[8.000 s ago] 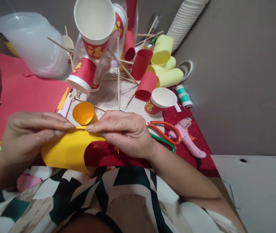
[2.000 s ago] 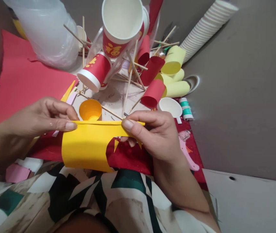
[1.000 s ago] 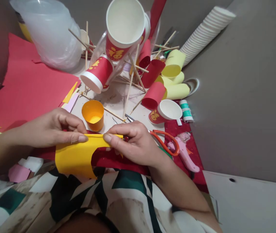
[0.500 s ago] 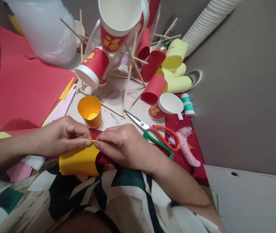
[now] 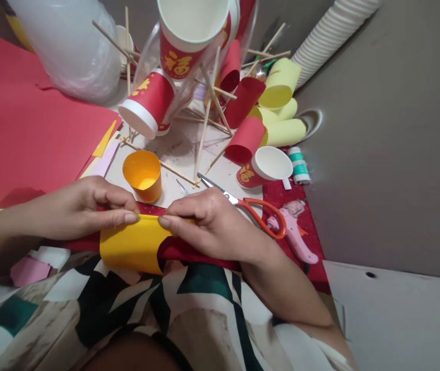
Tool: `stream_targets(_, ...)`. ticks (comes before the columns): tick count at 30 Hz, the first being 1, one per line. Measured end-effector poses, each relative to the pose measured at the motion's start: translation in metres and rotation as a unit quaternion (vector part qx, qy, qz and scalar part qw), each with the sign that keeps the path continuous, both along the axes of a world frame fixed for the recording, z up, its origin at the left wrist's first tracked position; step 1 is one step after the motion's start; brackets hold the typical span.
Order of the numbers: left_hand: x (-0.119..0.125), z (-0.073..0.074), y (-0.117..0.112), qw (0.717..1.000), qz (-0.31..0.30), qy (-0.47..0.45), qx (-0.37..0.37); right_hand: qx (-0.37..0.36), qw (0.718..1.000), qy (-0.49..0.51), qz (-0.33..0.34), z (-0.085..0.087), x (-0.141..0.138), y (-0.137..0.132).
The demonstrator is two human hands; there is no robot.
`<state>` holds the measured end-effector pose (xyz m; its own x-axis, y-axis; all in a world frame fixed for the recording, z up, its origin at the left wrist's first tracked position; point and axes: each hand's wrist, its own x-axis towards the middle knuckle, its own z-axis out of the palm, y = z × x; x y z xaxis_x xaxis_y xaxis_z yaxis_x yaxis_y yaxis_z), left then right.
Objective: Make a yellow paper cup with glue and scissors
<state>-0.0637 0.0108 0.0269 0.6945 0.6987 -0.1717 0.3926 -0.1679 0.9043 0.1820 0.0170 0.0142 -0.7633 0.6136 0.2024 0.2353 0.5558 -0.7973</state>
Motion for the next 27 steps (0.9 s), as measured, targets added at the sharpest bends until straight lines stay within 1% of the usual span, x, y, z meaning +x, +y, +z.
stream_targets(4, -0.0012, 0.0007, 0.0005, 0.999, 0.015, -0.004, 0.031, 0.0, 1.0, 0.006, -0.009, 0.0011, 0.003, 0.0005)
stream_targets(7, -0.0018, 0.0002, 0.0023, 1.0, 0.015, -0.017, 0.002, -0.005, 1.0, 0.005, -0.014, 0.002, 0.005, 0.0005)
stream_targets(9, -0.0028, 0.0013, 0.0035, 0.999, 0.025, -0.026, -0.022, -0.01, 0.999, 0.009, -0.039, 0.0032, 0.0065, 0.0005)
stream_targets(12, -0.0043, 0.0057, 0.0032, 0.998, 0.049, -0.036, -0.025, -0.023, 0.997, 0.013, -0.069, 0.0054, 0.008, 0.0002)
stream_targets(15, -0.0053, 0.0088, 0.0017, 0.998, 0.053, -0.034, -0.02, -0.032, 0.998, 0.012, -0.061, 0.0065, 0.0085, 0.0001)
stream_targets(19, -0.0065, 0.0061, 0.0027, 0.997, 0.039, -0.035, -0.053, -0.069, 0.995, 0.017, -0.068, 0.0056, 0.0095, 0.0007)
stream_targets(23, -0.0064, 0.0042, 0.0034, 0.993, 0.086, -0.058, -0.06, -0.111, 0.987, 0.036, -0.114, 0.0054, 0.0106, 0.0001)
stream_targets(25, -0.0059, 0.0051, 0.0029, 0.991, 0.107, -0.063, -0.054, -0.123, 0.984, 0.031, -0.126, 0.0065, 0.0106, -0.0006)
stream_targets(27, -0.0059, 0.0059, 0.0029, 0.99, 0.112, -0.064, -0.051, -0.132, 0.983, 0.026, -0.128, 0.008, 0.0104, -0.0008)
